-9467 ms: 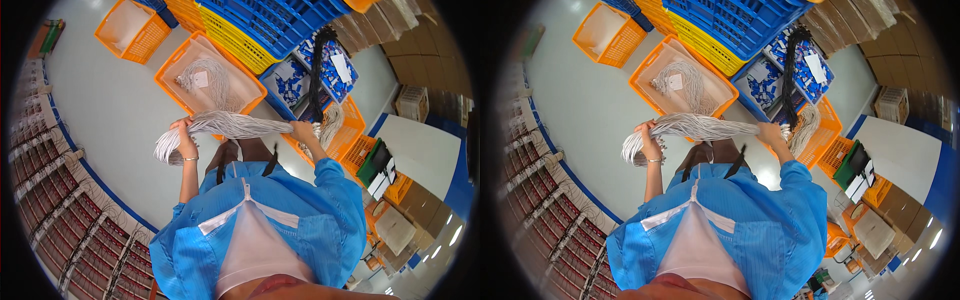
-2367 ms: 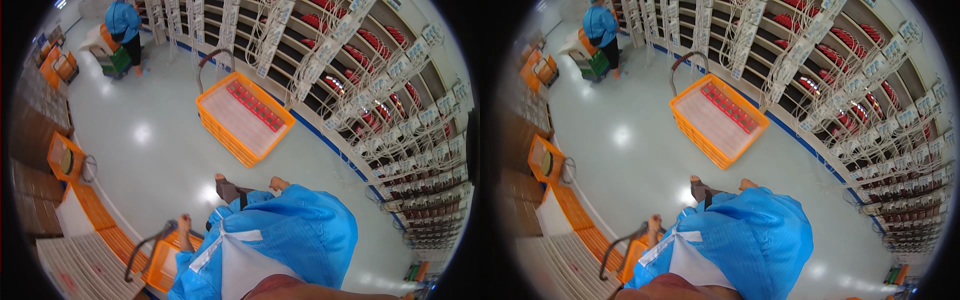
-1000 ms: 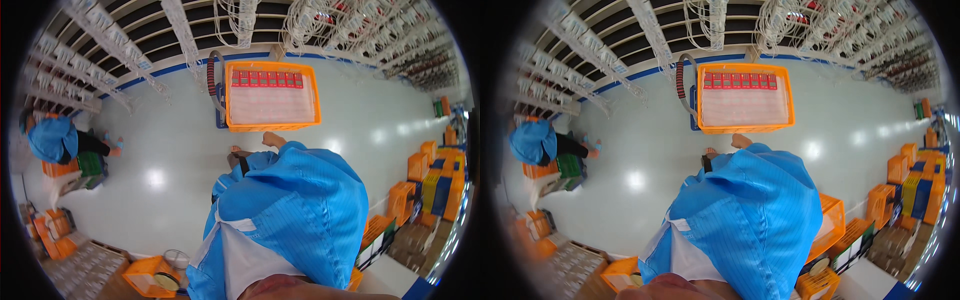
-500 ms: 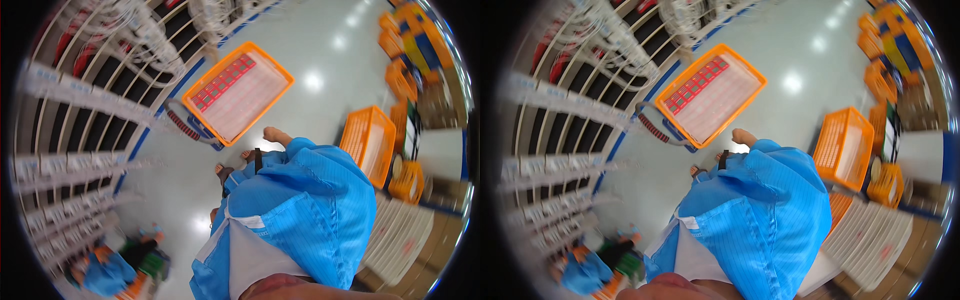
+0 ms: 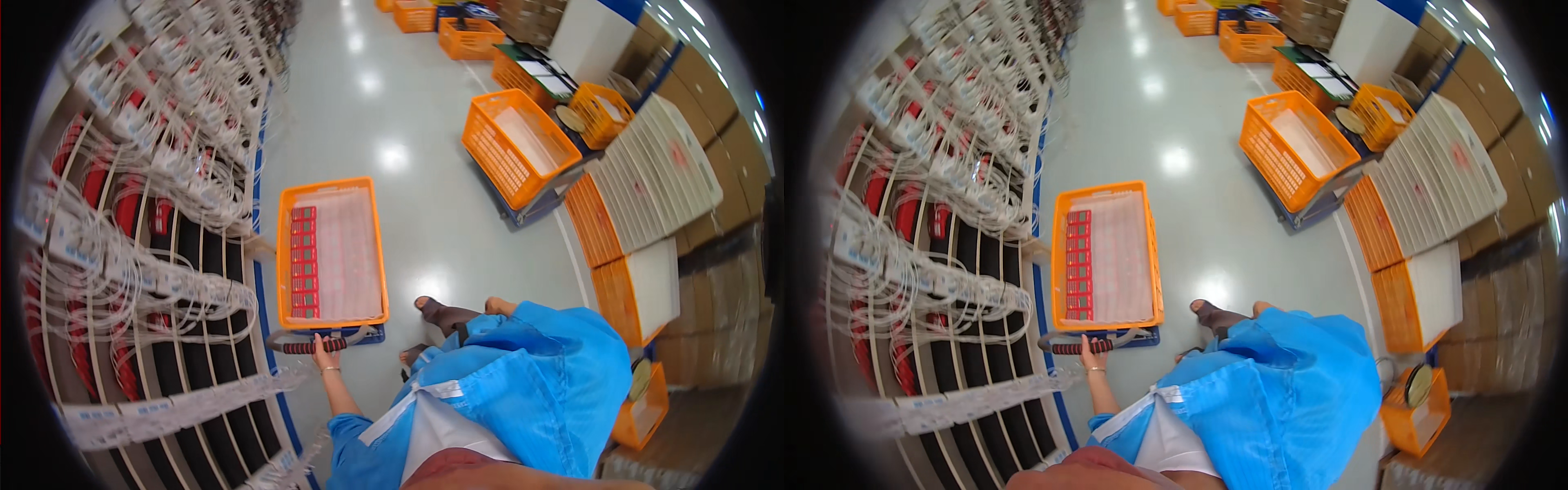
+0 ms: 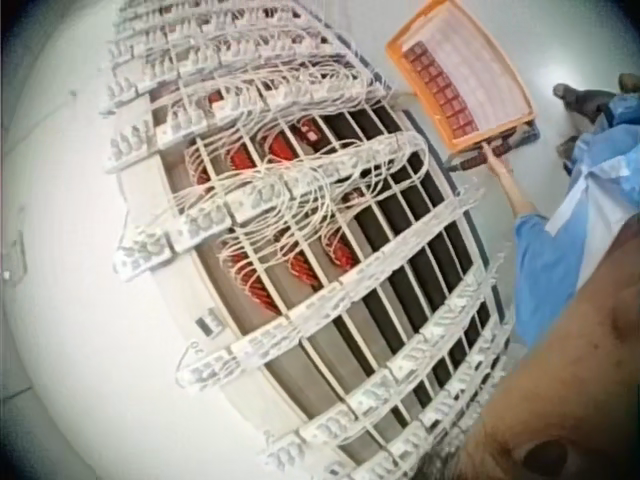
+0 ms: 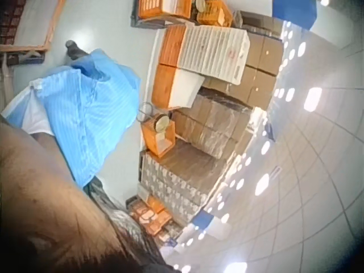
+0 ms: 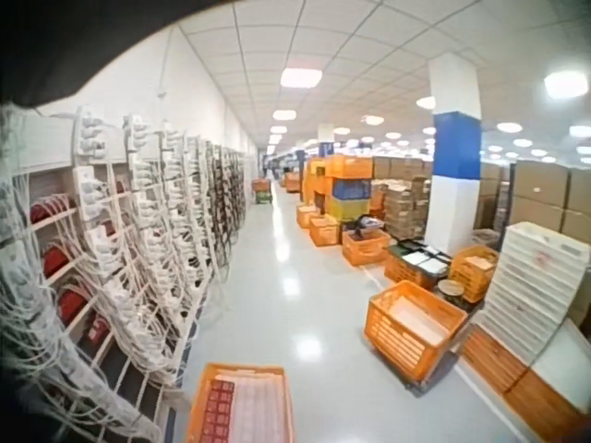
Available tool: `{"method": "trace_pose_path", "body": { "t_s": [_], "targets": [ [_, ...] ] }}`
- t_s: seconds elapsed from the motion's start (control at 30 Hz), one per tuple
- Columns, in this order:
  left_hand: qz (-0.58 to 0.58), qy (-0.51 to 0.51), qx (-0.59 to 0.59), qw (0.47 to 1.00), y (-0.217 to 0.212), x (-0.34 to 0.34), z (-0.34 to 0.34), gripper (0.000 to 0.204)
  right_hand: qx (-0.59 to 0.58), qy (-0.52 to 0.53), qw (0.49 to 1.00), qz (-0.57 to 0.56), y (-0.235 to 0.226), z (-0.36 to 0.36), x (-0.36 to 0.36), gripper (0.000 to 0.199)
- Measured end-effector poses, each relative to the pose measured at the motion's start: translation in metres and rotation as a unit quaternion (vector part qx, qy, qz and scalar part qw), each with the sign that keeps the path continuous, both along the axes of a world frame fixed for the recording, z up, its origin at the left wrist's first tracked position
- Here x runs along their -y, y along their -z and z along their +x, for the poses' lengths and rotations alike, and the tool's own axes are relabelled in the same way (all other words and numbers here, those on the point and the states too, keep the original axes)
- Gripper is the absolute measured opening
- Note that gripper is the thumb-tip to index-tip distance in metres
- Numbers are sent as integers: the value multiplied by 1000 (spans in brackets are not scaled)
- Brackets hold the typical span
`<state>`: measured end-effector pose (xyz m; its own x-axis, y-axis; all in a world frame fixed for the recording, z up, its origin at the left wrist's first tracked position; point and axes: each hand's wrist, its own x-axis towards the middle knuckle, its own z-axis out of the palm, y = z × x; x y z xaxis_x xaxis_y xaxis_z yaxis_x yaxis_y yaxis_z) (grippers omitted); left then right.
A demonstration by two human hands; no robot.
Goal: Unplug a large bundle of white cables from power strips on a testing rack and place them into an orange crate.
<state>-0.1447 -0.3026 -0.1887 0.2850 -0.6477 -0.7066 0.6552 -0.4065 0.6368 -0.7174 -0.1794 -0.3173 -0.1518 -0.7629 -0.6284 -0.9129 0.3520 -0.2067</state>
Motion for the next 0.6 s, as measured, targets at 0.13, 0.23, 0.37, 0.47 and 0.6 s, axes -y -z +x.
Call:
{"method": "trace_pose_path", "body": {
  "t_s": [0.13, 0.23, 0.37, 0.47, 0.6],
  "targets": [
    [-55, -163, 66, 983, 5, 17, -21, 16, 76, 62, 989, 111, -26, 12, -55, 32],
    [-19, -75, 4, 997, 14, 16, -13, 23, 90, 133, 983, 83, -50, 10, -83, 30],
    [28, 10, 60, 998, 24, 9, 3, 30, 127, 208, 970, -7, -76, 17, -80, 29],
    [35, 35, 108, 993, -3, -18, -14, 42, 134, 292, 946, -39, -105, 8, -93, 29],
    [163, 32, 296, 940, -22, -61, -42, 44, 122, 294, 946, -57, -113, -49, -111, 29]
  ]
}}
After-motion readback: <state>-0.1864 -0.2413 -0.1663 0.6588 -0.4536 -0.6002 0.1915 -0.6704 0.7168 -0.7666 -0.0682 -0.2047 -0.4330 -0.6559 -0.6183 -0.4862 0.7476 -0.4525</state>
